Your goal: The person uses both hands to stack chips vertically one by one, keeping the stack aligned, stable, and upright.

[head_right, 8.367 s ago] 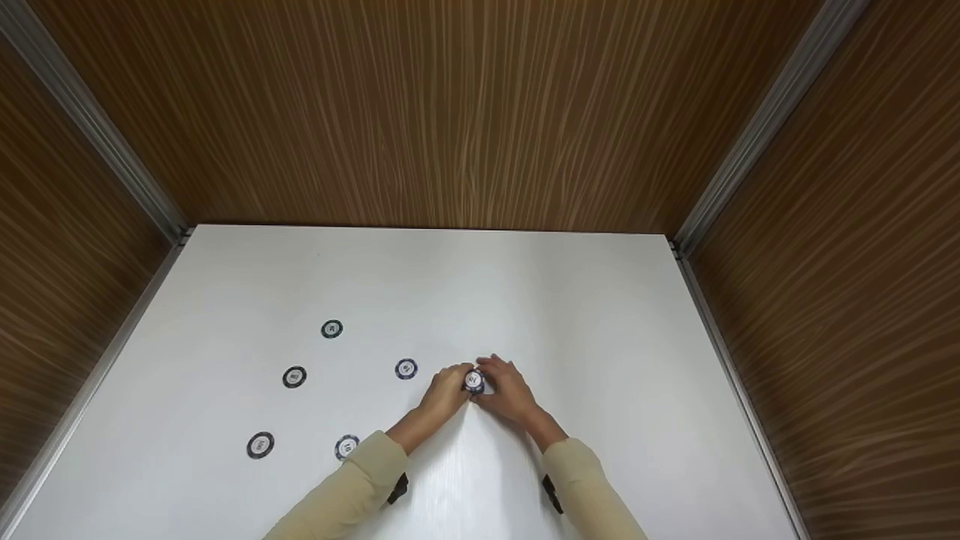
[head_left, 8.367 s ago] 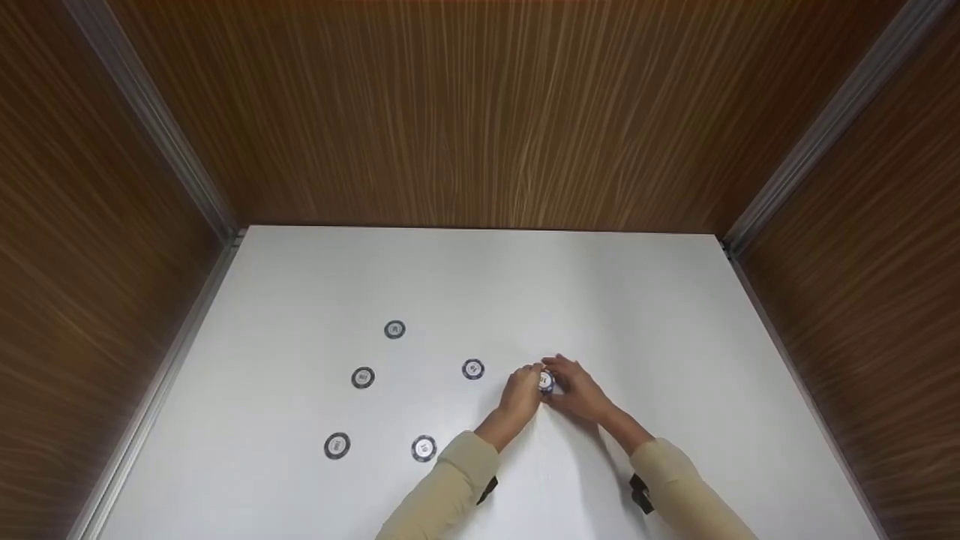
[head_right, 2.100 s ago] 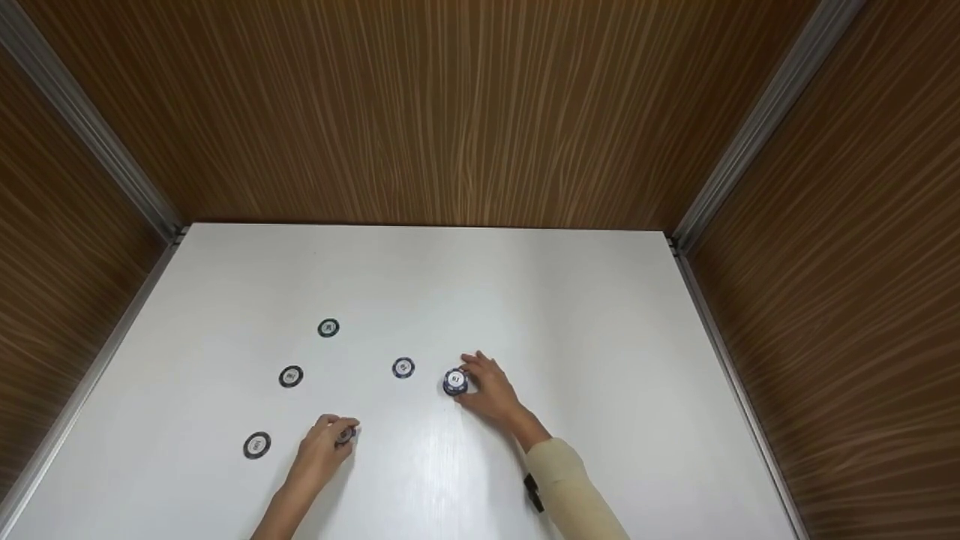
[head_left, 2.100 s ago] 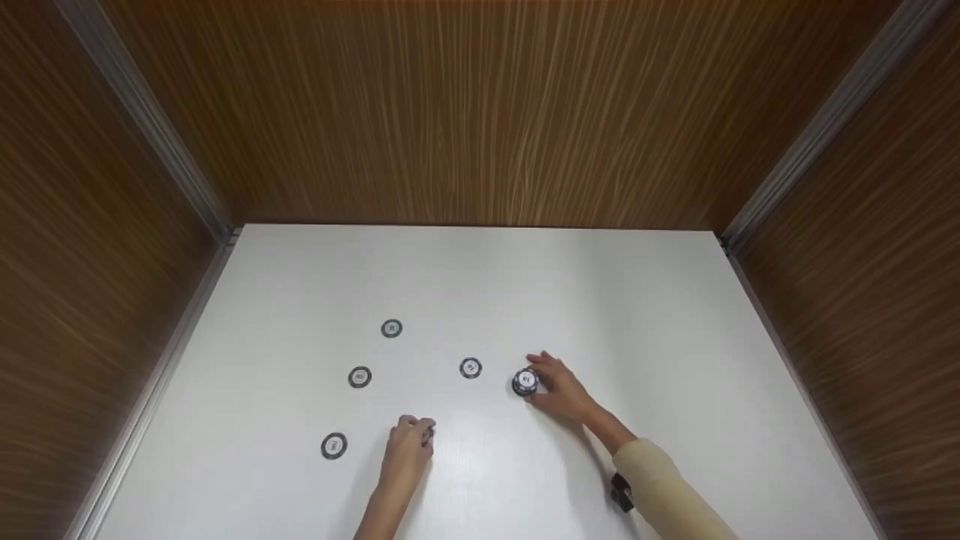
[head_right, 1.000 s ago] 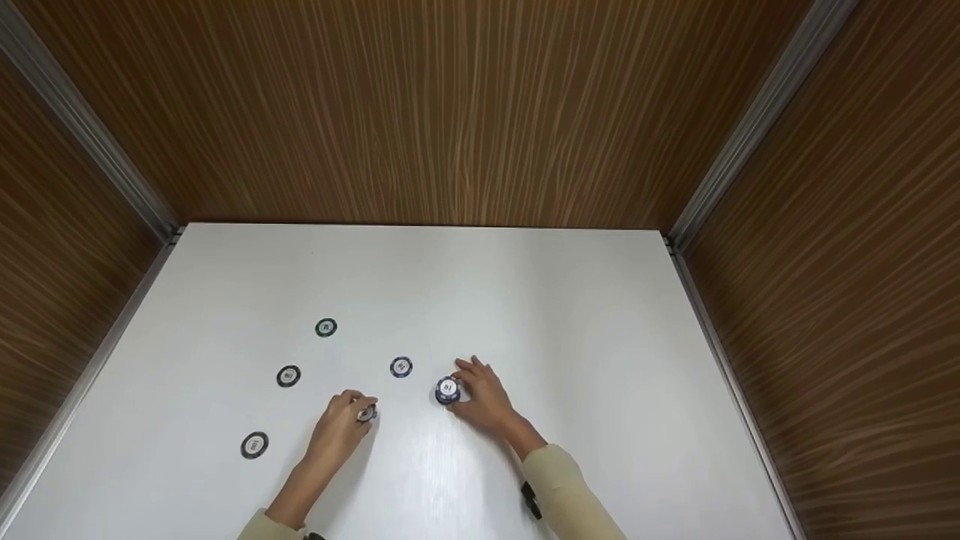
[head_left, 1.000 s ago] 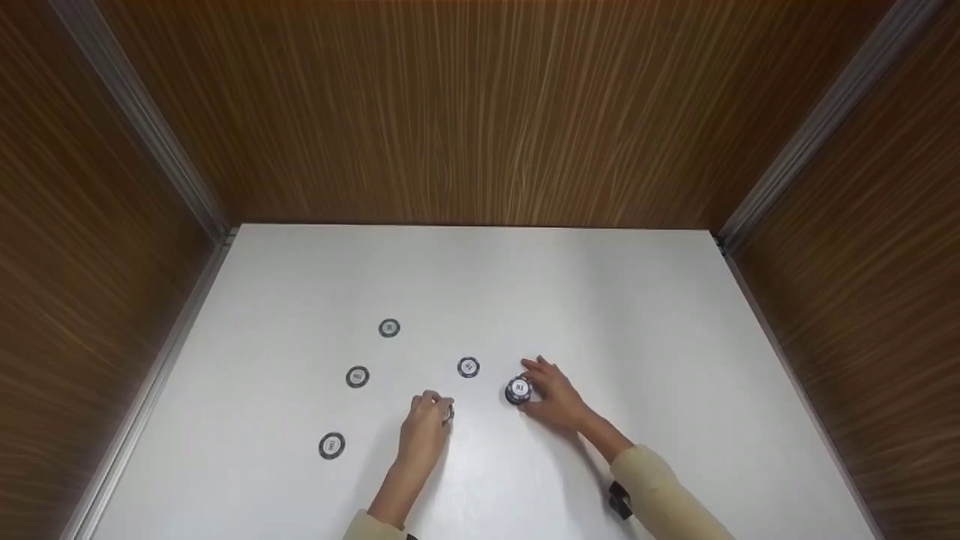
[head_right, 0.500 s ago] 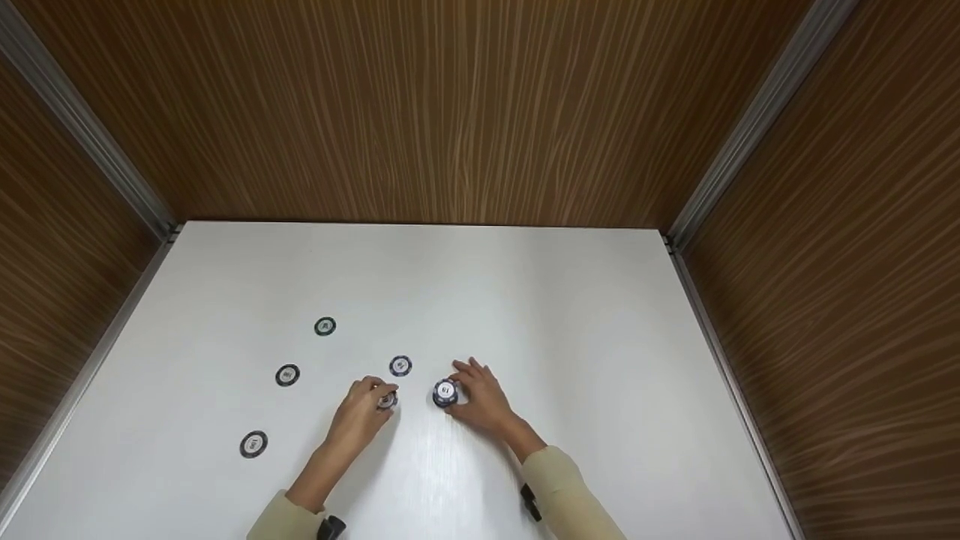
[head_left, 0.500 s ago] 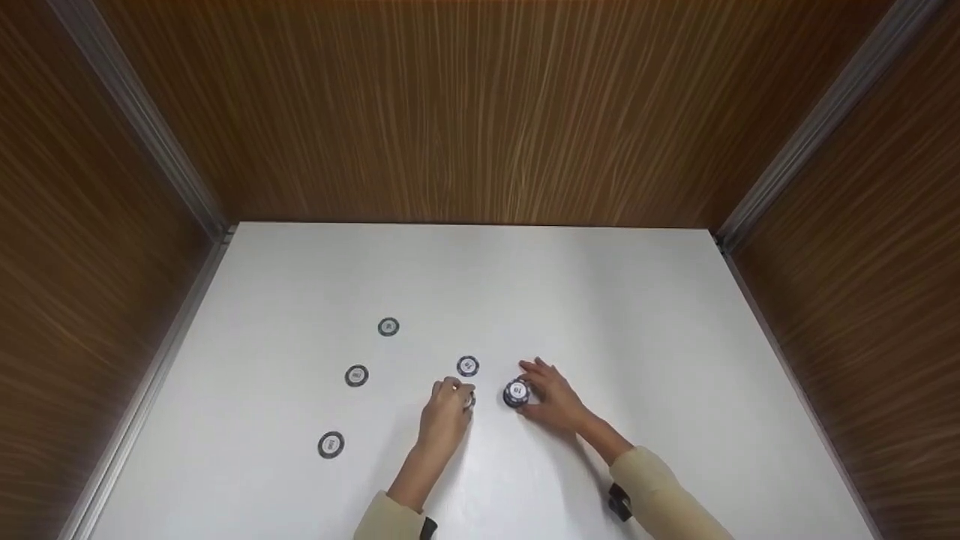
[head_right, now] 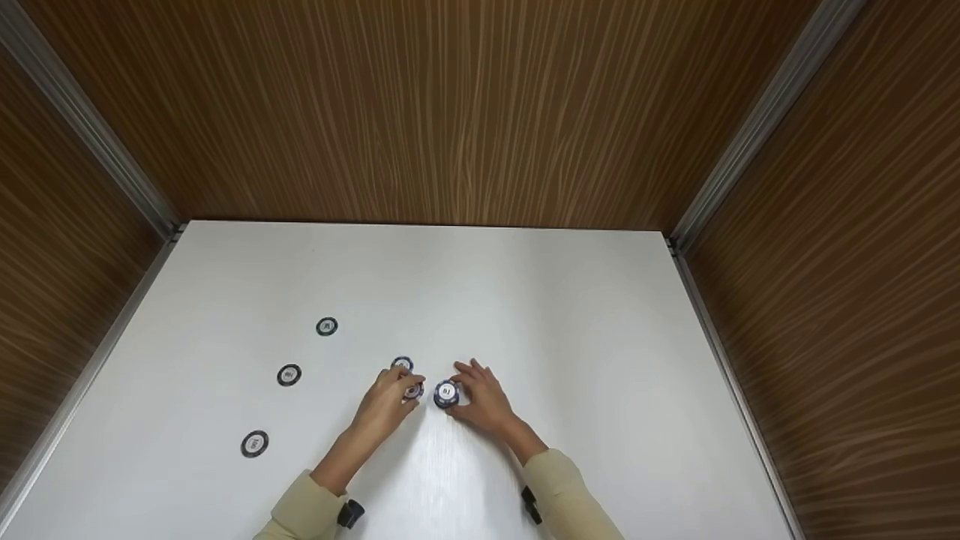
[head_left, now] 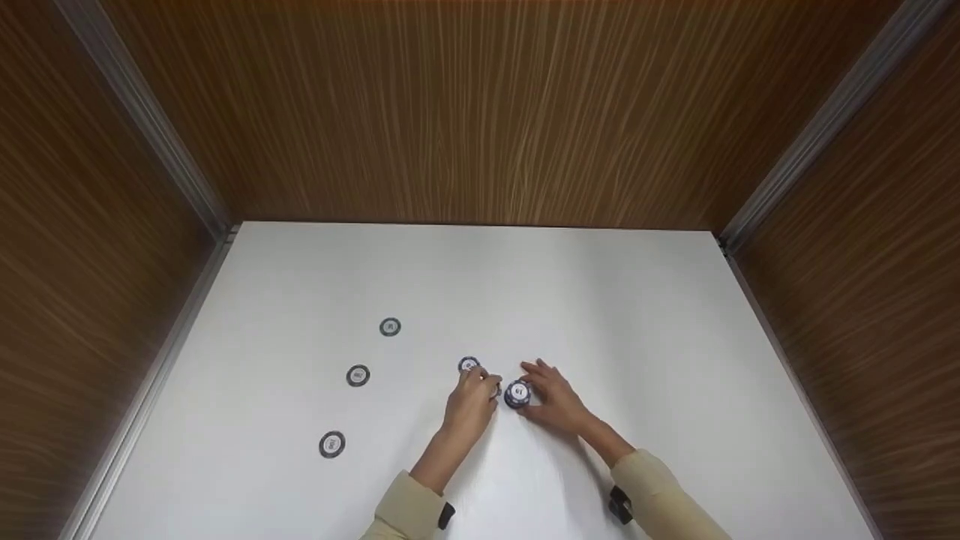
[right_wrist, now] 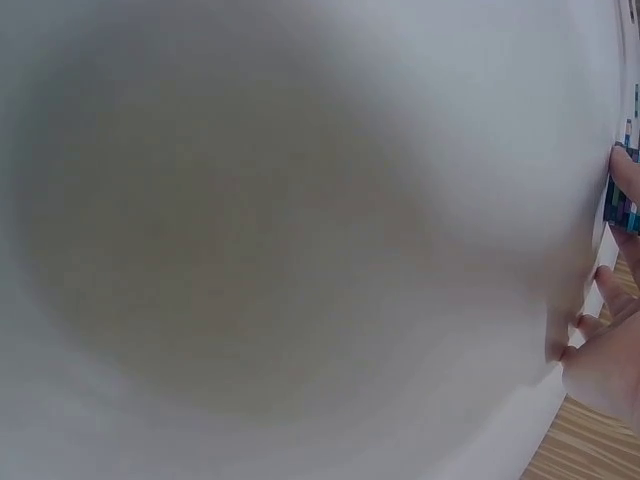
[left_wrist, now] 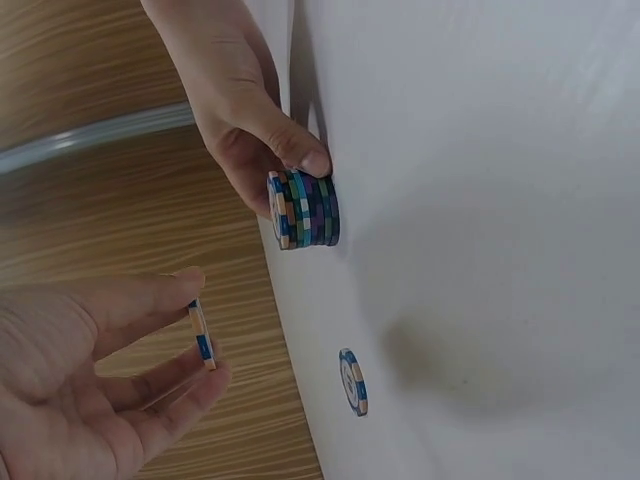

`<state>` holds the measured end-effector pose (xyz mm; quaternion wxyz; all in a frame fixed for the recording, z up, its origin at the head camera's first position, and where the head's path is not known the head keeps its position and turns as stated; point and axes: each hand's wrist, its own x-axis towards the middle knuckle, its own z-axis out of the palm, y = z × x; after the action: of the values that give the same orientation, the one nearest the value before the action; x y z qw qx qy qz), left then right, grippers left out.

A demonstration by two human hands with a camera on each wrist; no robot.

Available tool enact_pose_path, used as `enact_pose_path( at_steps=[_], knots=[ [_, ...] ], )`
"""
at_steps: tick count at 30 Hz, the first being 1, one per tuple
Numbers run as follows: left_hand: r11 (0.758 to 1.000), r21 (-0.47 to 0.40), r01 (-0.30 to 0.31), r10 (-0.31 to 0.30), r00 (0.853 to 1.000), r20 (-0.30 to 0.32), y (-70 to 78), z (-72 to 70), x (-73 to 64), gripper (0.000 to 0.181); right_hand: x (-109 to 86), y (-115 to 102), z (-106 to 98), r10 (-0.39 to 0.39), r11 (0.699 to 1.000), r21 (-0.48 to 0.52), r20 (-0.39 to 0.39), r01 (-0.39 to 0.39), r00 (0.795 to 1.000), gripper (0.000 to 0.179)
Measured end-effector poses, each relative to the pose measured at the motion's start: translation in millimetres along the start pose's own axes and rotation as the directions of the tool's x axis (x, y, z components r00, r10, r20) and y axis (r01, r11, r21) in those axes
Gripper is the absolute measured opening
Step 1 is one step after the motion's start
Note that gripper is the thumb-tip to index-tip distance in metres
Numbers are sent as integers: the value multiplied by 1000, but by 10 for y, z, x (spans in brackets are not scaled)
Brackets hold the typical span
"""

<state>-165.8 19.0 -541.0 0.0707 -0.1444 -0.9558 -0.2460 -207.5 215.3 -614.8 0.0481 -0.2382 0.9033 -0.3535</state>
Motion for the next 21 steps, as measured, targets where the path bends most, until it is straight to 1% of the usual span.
enact_pose_path(
  at_steps=[4, 10, 14, 21],
  knots=[
    [1000, 15, -18, 17, 1000, 6, 43, 33, 41, 29, 3, 16, 5, 6, 1000, -16, 0, -6, 1000, 46],
    [997, 57, -46, 45, 999, 22, 96, 96, 102, 30, 3, 9, -6, -31, 999, 7, -19, 31, 999, 45],
    [994, 87, -69, 67, 997, 28, 115, 148, 140, 30, 3, 14, -7, -57, 998, 2, -30, 57, 998, 44],
    [992, 77, -104, 106, 994, -21, 126, 247, 188, 27, 0, 40, 12, -74, 997, -12, -47, 74, 996, 46]
  ],
)
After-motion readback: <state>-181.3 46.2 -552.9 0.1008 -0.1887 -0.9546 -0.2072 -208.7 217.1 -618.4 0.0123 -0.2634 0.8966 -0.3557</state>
